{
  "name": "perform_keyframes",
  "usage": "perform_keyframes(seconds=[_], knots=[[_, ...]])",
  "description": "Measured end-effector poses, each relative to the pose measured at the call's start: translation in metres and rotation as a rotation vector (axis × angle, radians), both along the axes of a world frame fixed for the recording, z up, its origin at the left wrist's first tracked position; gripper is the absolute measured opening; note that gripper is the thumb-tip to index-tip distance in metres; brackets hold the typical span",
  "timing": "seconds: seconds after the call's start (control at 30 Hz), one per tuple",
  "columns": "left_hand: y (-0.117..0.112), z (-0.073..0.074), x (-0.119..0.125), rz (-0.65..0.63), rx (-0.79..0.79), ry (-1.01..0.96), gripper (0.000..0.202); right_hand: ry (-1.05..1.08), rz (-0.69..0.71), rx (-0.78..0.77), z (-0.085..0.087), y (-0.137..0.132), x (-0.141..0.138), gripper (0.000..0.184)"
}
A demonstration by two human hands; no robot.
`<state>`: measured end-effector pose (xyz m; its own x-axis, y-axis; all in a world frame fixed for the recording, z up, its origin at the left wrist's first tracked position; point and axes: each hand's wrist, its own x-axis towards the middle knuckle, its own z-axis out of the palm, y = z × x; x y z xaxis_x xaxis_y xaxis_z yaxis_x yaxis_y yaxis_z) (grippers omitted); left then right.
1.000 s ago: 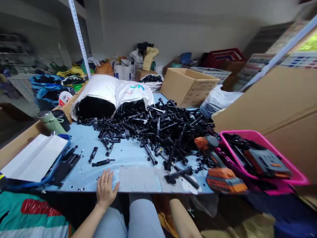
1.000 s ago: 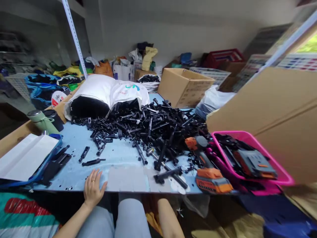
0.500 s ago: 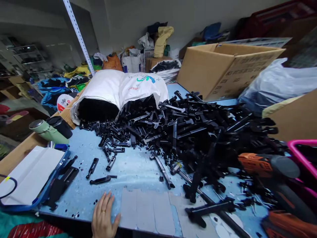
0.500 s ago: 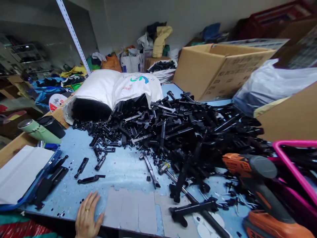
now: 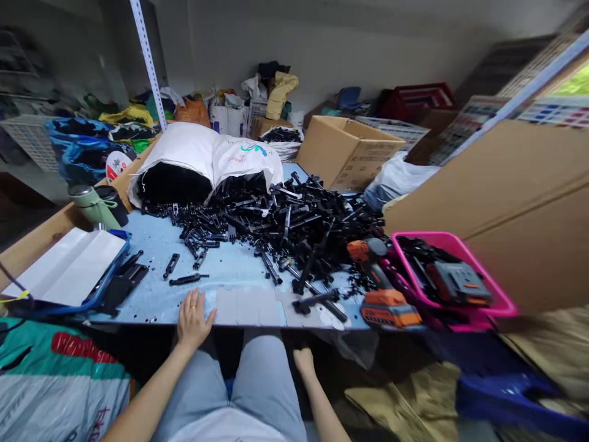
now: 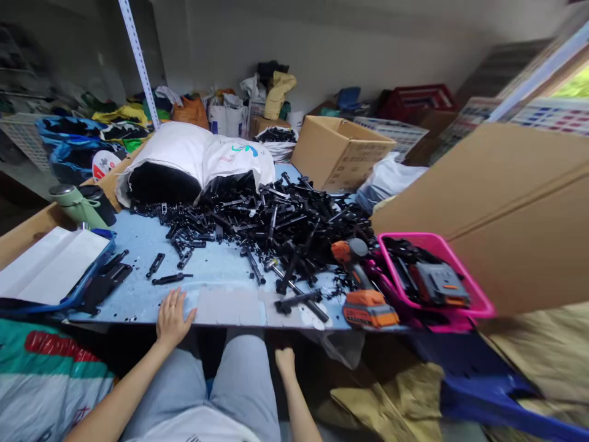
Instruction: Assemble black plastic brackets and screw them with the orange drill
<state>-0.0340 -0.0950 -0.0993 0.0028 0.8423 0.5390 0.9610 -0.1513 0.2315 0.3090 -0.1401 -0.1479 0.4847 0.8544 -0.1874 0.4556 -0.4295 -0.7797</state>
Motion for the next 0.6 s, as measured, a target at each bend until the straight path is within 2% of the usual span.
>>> perform_keyframes(seconds=[0.07,0.17,0.33,0.47,0.6], knots=[[0.001,0.001,-0.002,-0.009,-0.025,-0.024,0.059,0.021,0.008,0.018,0.0,-0.025,0.006,0.021],[0.003,0.002,-0.006,-0.031,-0.067,-0.025,0.065,0.034,0.01,0.1,0.008,-0.049,0.011,0.031],[0.005,0.003,-0.011,-0.051,-0.106,-0.002,0.069,0.011,-0.09,0.351,0.039,-0.077,0.009,0.045],[0.008,0.001,-0.013,-0.05,-0.128,0.009,0.068,0.103,-0.053,0.468,0.063,-0.084,0.0,0.042],[0.011,0.001,-0.016,-0.053,-0.152,0.009,0.069,0.16,0.05,0.516,0.08,-0.071,-0.014,0.037]])
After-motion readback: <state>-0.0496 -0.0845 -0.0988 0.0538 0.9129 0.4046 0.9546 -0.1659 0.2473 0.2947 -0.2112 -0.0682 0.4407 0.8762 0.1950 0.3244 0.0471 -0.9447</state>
